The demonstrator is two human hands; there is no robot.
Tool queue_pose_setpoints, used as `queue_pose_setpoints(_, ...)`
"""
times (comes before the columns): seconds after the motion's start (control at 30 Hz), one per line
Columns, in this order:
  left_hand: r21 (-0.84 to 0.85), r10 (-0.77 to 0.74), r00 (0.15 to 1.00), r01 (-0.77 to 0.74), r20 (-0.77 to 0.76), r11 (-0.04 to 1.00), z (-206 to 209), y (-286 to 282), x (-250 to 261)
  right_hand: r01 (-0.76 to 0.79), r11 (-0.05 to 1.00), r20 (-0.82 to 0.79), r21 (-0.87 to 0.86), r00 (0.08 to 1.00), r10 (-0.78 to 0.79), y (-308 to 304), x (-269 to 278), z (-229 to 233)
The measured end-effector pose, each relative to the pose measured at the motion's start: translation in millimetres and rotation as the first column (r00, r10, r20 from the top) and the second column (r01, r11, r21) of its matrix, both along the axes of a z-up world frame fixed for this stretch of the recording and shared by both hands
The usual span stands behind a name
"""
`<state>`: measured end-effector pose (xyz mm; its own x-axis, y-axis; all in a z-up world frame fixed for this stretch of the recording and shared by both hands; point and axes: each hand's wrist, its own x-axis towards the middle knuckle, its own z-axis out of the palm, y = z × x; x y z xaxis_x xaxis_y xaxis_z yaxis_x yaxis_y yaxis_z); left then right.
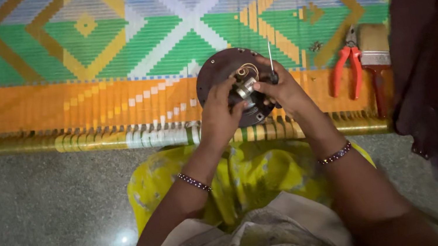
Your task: The person uses a screwdriver to remove screws from a ceiling fan motor housing placed on a woven mat. They then use pliers to adjust internal components and wires within the motor assembly.
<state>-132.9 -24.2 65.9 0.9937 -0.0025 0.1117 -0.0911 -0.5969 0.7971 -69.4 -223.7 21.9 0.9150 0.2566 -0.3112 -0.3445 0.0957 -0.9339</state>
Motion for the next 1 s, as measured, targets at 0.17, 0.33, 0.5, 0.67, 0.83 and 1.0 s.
queue_pose_setpoints(0.17,-0.032,-0.012,0.999,0.011,-0.035,0.999,4,-8,-2,-0.023,0.999,0.004,0.047,1.0,0.023,0,2,-7)
queue_pose_setpoints(0.33,0.037,-0.01,0.997,0.007,0.082,0.999,-9,-11,6,-0.043,0.999,-0.026,-0.005,0.999,0.043,2,2,-6)
queue_pose_setpoints(0.5,0.086,-0.076,0.98,0.061,0.182,0.994,-26,-3,13,-0.058,0.998,-0.014,-0.023,0.998,0.058,5,4,-2)
queue_pose_setpoints(0.67,0.105,-0.111,0.964,0.088,0.24,0.991,-32,1,16,-0.082,0.997,0.022,0.003,0.996,0.082,7,5,1)
queue_pose_setpoints(0.83,0.107,-0.124,0.98,0.108,0.153,0.988,-28,4,18,-0.066,0.998,-0.017,-0.018,0.998,0.066,5,6,4)
queue_pose_setpoints(1.0,0.12,-0.134,0.968,0.111,0.212,0.987,-26,4,18,-0.071,0.997,-0.025,-0.011,0.997,0.071,2,7,7)
